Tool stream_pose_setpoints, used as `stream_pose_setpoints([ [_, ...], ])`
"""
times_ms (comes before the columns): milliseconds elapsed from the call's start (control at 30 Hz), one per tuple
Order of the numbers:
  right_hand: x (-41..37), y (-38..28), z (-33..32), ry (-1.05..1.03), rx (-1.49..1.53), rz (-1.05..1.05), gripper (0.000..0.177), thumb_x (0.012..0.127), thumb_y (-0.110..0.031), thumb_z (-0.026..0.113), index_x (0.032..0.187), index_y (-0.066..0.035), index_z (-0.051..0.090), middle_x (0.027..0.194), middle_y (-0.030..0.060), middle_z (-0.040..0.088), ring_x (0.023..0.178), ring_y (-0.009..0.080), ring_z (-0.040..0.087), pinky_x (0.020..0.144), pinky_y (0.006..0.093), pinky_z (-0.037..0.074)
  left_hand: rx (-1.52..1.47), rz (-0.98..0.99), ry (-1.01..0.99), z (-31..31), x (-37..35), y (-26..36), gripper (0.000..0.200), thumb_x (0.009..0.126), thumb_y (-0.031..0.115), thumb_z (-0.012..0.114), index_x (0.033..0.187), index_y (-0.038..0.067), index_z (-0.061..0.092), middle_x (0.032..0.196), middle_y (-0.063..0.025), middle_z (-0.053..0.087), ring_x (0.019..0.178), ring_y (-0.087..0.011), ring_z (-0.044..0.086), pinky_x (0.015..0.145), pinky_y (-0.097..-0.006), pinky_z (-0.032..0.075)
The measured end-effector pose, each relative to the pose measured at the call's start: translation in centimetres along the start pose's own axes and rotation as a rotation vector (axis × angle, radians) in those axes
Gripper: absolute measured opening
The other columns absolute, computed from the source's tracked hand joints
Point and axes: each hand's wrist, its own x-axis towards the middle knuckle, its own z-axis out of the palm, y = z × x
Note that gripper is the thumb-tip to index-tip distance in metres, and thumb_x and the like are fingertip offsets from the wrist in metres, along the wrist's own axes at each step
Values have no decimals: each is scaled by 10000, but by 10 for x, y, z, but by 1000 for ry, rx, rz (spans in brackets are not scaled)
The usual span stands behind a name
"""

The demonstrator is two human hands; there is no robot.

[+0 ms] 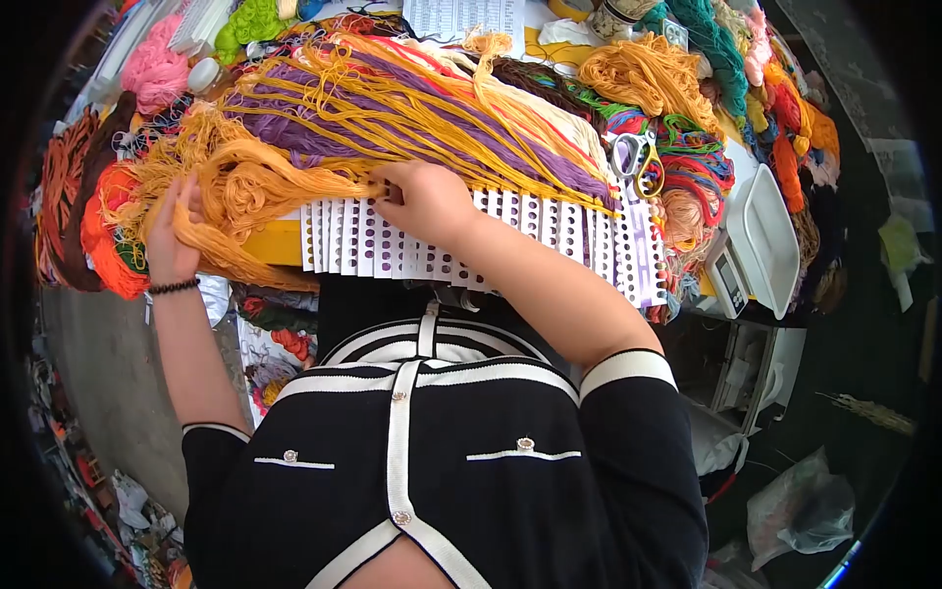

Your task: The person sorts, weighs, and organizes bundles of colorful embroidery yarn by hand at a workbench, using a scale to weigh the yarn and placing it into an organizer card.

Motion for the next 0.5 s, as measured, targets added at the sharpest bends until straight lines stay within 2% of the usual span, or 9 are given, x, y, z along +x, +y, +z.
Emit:
stream_pose_setpoints([
  [67,-6,-9,-4,-11,2,5,270,765,-173,669,1010,-65,642,763,81,631,682,208,611,645,314,490,-186,-53,-73,-17,-18,-17,471,920,190,495,1325,7,338,1262,-122,469,967,-152,526,803,-265,451],
  [133,-16,-23,-5,-15,48,-33,272,756,-135,670,1006,-37,628,750,90,624,656,218,599,627,315,486,-130,-107,-165,1,-53,-37,465,929,193,458,1322,-17,326,1351,-135,404,1111,-213,484,895,-331,413],
  [200,-19,-44,0,2,86,-94,236,782,-124,654,999,-31,633,739,96,621,645,202,599,611,308,479,-160,-219,-386,25,-77,-49,502,929,225,446,1341,-22,300,1366,-134,384,1224,-248,413,957,-366,369],
  [267,-18,-68,6,-92,359,-103,205,811,-112,638,996,-25,638,726,98,613,636,167,591,605,287,474,-293,-245,-492,50,-96,-54,537,922,241,449,1358,-19,275,1369,-140,376,1262,-256,372,987,-367,348],
  [300,-18,-83,5,-132,424,-42,195,837,-115,624,996,-4,638,750,82,631,662,129,587,625,258,475,-286,-210,-530,59,-101,-55,570,916,255,458,1364,-38,262,1377,-150,367,1269,-242,361,1023,-354,311],
  [333,-18,-89,13,-261,772,70,199,852,-104,609,999,30,628,787,54,640,710,97,574,654,234,470,-284,-202,-525,61,-101,-57,570,916,255,458,1364,-38,262,1377,-150,367,1269,-242,361,1023,-354,311],
  [400,-21,-100,17,-246,718,53,197,868,-95,591,993,55,622,846,38,641,765,72,562,684,223,466,-191,-130,-621,64,-98,-64,563,920,242,451,1357,-63,271,1380,-155,361,1278,-235,348,1047,-356,280],
  [433,-21,-102,19,-246,716,51,197,868,-95,591,993,55,622,846,38,641,765,72,562,684,223,466,-191,-114,-548,67,-100,-66,547,923,226,446,1346,-82,286,1363,-156,375,1275,-227,348,1058,-356,260],
  [500,-23,-99,25,-294,817,179,187,871,-81,586,995,54,623,869,28,636,794,58,546,701,219,461,-141,-102,-532,74,-103,-68,523,927,208,444,1338,-81,301,1343,-159,397,1258,-225,369,1053,-356,271],
])
